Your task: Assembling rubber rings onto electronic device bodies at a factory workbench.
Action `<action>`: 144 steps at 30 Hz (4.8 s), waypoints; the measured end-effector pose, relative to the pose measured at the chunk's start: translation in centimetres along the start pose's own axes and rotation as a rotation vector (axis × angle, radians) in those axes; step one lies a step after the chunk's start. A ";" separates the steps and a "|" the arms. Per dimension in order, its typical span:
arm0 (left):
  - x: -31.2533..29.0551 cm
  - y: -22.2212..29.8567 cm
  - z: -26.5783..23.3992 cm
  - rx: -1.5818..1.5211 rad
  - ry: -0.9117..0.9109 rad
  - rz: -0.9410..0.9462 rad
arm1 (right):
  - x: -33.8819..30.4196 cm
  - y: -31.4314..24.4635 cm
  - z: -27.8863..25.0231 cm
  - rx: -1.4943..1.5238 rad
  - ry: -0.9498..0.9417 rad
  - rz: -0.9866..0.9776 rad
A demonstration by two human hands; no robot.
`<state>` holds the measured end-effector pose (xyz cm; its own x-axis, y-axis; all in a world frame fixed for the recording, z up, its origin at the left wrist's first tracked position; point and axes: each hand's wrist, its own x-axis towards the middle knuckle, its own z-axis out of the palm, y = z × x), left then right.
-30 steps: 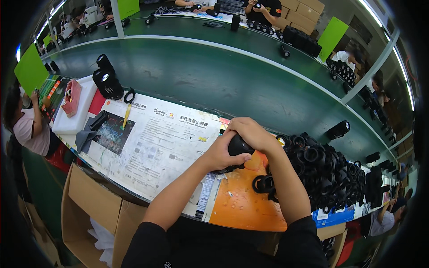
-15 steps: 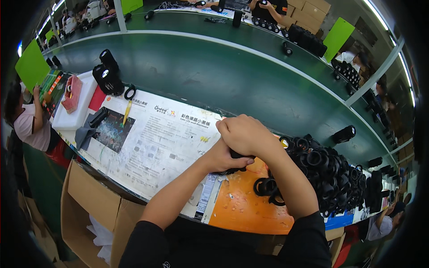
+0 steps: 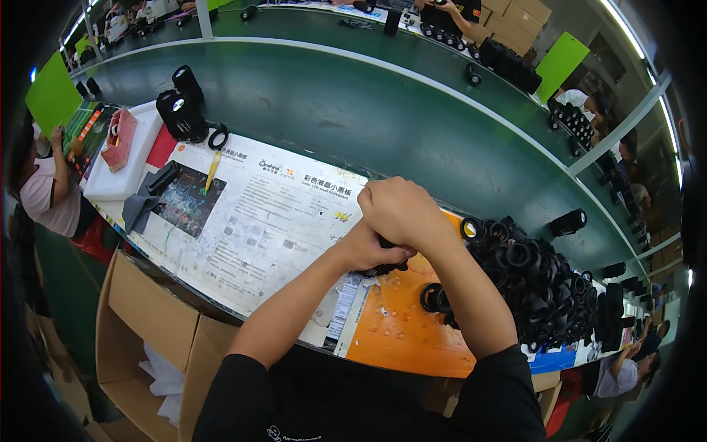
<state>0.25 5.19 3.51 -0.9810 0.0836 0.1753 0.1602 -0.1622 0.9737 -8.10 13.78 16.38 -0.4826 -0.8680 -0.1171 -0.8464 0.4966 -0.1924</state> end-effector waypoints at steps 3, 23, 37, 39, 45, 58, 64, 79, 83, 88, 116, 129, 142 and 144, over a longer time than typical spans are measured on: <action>-0.4 0.0 -0.2 0.082 0.023 -0.041 | -0.3 -0.5 0.2 0.073 0.043 0.073; -0.4 -0.6 0.5 0.139 0.149 0.159 | 0.9 6.5 2.9 0.202 -0.105 -0.125; 0.3 -0.4 0.6 0.034 0.146 0.185 | 0.6 6.6 3.7 0.893 0.000 0.184; 0.4 -0.6 0.4 -0.012 0.150 0.200 | 0.3 5.7 4.6 1.408 0.157 0.271; 0.0 -0.4 -1.6 -0.545 0.314 -0.014 | -4.6 4.9 11.2 1.505 0.567 0.189; 0.4 -1.0 -3.0 -0.704 0.294 0.002 | -7.6 -0.5 14.3 0.726 0.577 0.162; 0.3 -1.1 -3.5 -0.582 0.291 0.019 | -7.8 0.1 15.5 0.824 0.639 0.103; -0.7 1.7 -1.9 -0.176 0.316 0.129 | -8.4 -1.7 16.3 1.736 0.409 -0.009; -0.3 0.8 -1.0 -0.031 0.480 0.070 | -7.4 -1.1 17.3 1.816 0.429 0.024; 0.6 -1.2 -1.5 -0.141 0.633 -0.081 | -7.6 -0.9 17.2 1.690 0.492 0.057; -0.4 -3.0 -5.5 -0.703 0.182 0.118 | -8.0 -0.2 15.8 1.451 0.640 -0.192; -1.5 0.8 -6.7 -0.251 0.358 0.080 | -8.5 1.5 14.9 0.937 0.874 0.031; -0.6 0.3 -7.7 -0.299 0.176 0.099 | -8.8 2.7 13.2 1.559 0.674 0.137; -0.5 -0.1 -7.6 -0.311 0.179 0.047 | -8.8 2.8 12.7 1.647 0.703 0.237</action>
<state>-0.09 -2.32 2.19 -0.9813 -0.1002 0.1642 0.1920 -0.4551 0.8695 -3.40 22.88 4.48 -0.9127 -0.4081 0.0237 0.1035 -0.2869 -0.9523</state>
